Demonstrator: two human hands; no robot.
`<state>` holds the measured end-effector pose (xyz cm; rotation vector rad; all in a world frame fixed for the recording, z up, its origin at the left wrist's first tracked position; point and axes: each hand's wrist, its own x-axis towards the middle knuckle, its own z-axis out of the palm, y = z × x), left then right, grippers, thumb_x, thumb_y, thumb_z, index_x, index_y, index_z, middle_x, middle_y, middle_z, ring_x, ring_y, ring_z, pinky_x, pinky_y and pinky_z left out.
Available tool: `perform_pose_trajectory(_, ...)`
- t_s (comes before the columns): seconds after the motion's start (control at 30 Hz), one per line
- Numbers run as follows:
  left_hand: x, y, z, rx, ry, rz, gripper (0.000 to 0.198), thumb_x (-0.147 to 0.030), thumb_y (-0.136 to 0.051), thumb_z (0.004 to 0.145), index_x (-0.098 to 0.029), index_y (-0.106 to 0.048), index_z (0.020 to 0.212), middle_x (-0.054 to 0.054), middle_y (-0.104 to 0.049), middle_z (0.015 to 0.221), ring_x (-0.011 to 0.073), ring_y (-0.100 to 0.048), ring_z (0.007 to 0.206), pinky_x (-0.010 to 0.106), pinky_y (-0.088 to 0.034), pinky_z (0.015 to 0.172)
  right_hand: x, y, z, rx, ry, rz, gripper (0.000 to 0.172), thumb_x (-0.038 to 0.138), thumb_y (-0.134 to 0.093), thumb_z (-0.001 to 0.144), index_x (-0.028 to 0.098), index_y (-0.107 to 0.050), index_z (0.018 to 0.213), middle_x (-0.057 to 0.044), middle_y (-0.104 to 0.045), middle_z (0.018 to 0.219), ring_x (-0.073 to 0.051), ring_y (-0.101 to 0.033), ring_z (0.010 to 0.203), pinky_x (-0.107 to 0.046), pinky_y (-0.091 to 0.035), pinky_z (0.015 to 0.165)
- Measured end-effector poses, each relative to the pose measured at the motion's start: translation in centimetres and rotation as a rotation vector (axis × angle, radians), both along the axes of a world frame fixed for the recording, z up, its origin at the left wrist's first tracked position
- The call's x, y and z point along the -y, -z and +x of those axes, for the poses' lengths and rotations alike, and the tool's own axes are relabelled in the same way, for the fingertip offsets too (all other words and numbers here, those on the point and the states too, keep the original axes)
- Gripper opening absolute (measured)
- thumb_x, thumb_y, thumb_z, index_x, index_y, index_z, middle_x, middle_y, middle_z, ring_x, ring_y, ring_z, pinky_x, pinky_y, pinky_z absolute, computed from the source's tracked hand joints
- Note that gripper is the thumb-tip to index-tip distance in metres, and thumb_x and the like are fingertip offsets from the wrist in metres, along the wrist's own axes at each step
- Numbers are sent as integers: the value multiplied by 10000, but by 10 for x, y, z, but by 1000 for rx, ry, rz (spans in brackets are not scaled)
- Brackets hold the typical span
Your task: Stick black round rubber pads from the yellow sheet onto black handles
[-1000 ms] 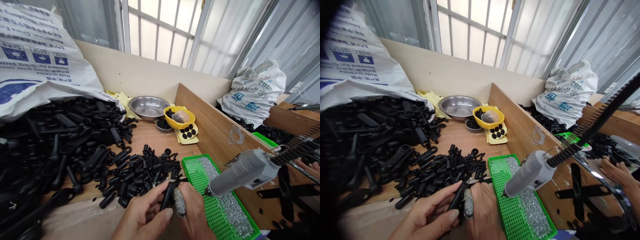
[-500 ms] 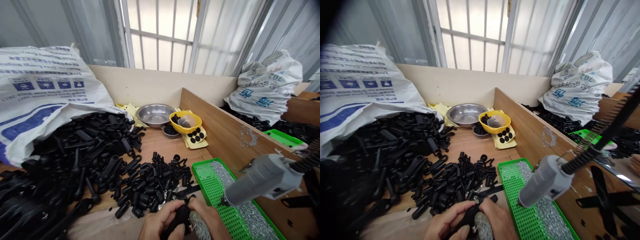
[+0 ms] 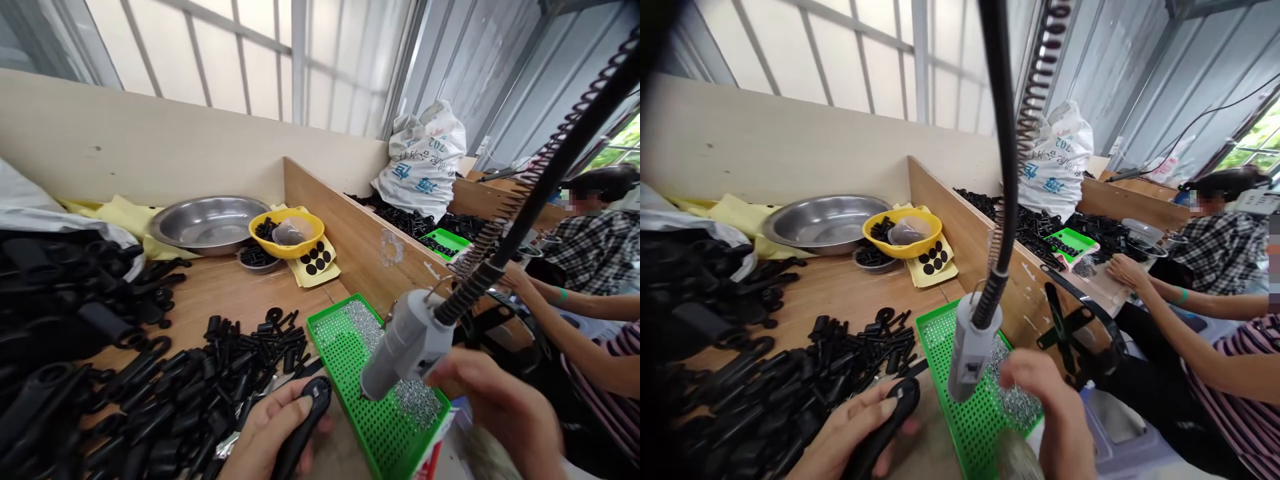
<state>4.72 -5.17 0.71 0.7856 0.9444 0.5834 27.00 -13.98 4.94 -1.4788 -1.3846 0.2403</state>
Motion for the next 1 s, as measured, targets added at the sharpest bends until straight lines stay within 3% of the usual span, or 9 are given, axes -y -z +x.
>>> perform_pose_trajectory(0.1,-6,4,8,-42,-10,21,488,-465,-694,645,-93,-636,955,103,-723,685,43,-485,360,131,-301,403,-19,-2,-8,-161,-101,-79,284,448,-581,810,221,-624,975,-82,-660,788,-241,-633,753,-342,-522,641)
perform_pose_trajectory(0.2,-12,9,13,-83,-5,52,464,-461,-686,642,-98,-634,927,89,-715,675,53,-488,363,144,-297,402,-35,-3,-29,-311,-273,-163,426,402,-690,734,222,-550,1094,-83,-643,895,-235,-616,827,-319,-514,672)
perform_pose_trajectory(0.3,-17,11,15,-107,15,73,425,-437,-653,663,-103,-634,924,81,-708,668,55,-484,365,154,-295,407,-54,-7,-41,-599,-424,-225,444,445,-717,707,219,-529,1040,-44,-618,838,-190,-601,738,-278,-489,603)
perform_pose_trajectory(0.43,-24,14,20,-117,60,80,384,-390,-631,665,-102,-636,919,69,-698,661,56,-490,368,161,-311,413,-90,-13,-45,-883,-407,-246,527,496,-820,526,207,-532,859,9,-573,725,-147,-561,622,-245,-439,514)
perform_pose_trajectory(0.7,-31,36,26,-99,151,111,368,-390,-600,695,-112,-574,934,26,-665,634,51,-489,345,147,-321,366,-146,5,-57,-829,-426,-190,456,456,-796,558,169,-565,827,32,-559,603,-111,-508,469,-217,-379,409)
perform_pose_trajectory(0.83,-33,40,25,-98,152,78,377,-418,-627,681,-131,-552,914,15,-661,622,56,-498,346,144,-332,353,-157,15,-65,-823,-392,-123,477,492,-771,562,177,-562,853,72,-501,499,-83,-436,402,-201,-349,387)
perform_pose_trajectory(1.0,-34,36,26,-142,156,58,380,-430,-616,673,-136,-544,904,23,-676,645,48,-499,329,134,-337,334,-163,18,-69,-872,-355,-124,433,492,-790,504,187,-588,735,46,-518,516,-90,-451,420,-193,-355,358)
